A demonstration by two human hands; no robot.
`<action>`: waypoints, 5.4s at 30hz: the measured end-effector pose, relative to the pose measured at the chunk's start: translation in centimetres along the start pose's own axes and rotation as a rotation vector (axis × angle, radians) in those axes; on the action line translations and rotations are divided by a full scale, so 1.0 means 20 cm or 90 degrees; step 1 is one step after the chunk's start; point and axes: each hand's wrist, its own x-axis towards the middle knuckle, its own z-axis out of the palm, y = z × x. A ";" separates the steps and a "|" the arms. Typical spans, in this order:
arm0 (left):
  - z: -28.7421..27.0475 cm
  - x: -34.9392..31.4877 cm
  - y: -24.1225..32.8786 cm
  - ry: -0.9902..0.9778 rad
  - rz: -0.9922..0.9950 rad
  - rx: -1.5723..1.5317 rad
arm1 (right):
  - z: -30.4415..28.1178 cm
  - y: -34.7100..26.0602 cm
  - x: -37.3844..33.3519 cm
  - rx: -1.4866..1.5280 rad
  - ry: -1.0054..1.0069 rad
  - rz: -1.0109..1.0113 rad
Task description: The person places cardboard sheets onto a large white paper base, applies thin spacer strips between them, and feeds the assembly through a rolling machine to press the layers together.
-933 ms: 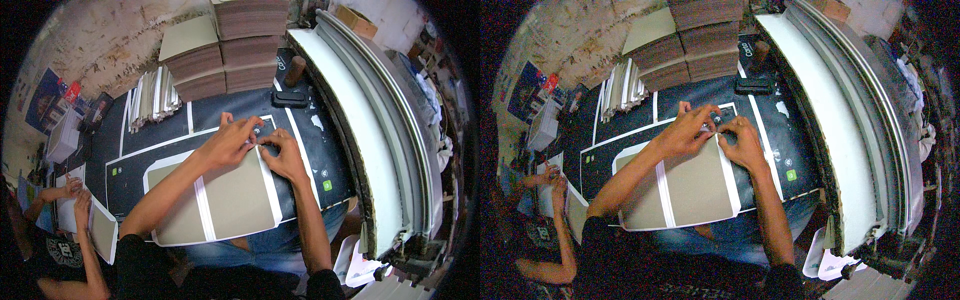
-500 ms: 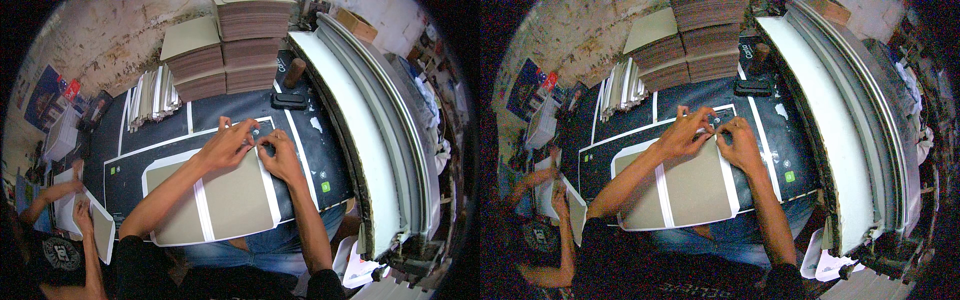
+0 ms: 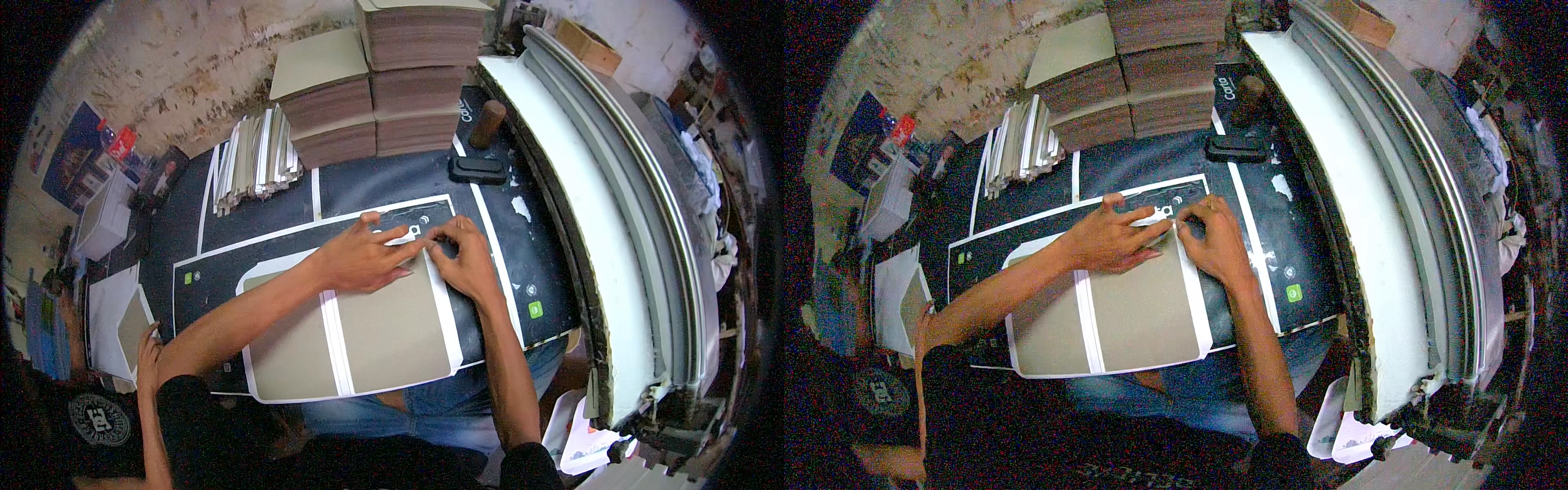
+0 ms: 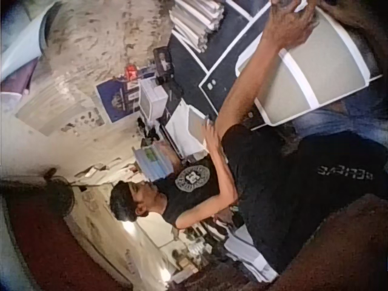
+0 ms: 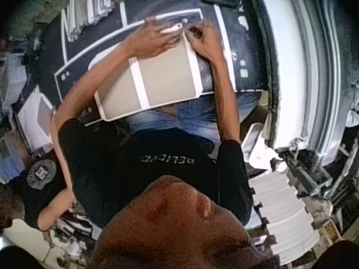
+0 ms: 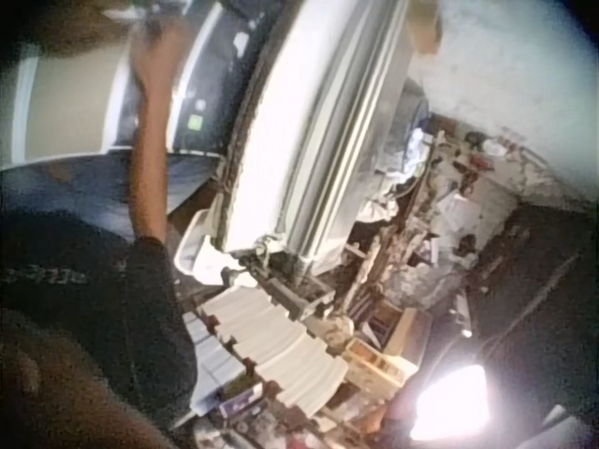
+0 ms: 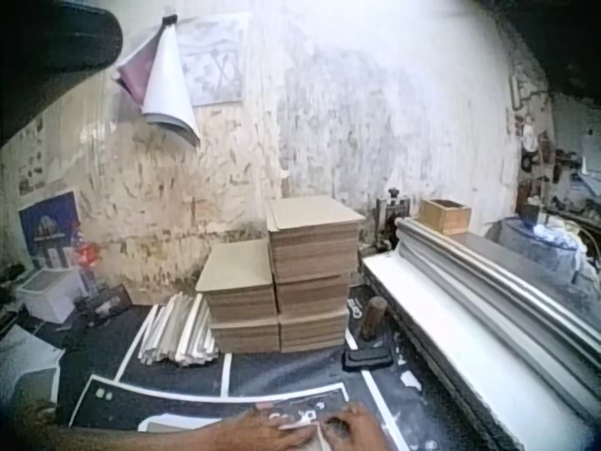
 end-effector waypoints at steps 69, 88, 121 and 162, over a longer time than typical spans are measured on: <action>-0.41 -0.52 0.48 -0.066 -0.439 -0.283 | 0.11 -0.26 -0.14 -0.173 -0.163 -0.022; -0.31 -0.73 0.58 -0.070 -0.522 -0.274 | 0.09 -0.31 -0.14 -0.195 -0.154 0.071; -0.28 -0.81 0.61 -0.126 -0.564 -0.114 | 0.11 -0.32 -0.17 -0.300 -0.168 -0.030; -0.12 -0.91 0.14 0.161 -0.700 -0.240 | 0.55 -0.63 -0.23 -0.018 -0.192 -0.129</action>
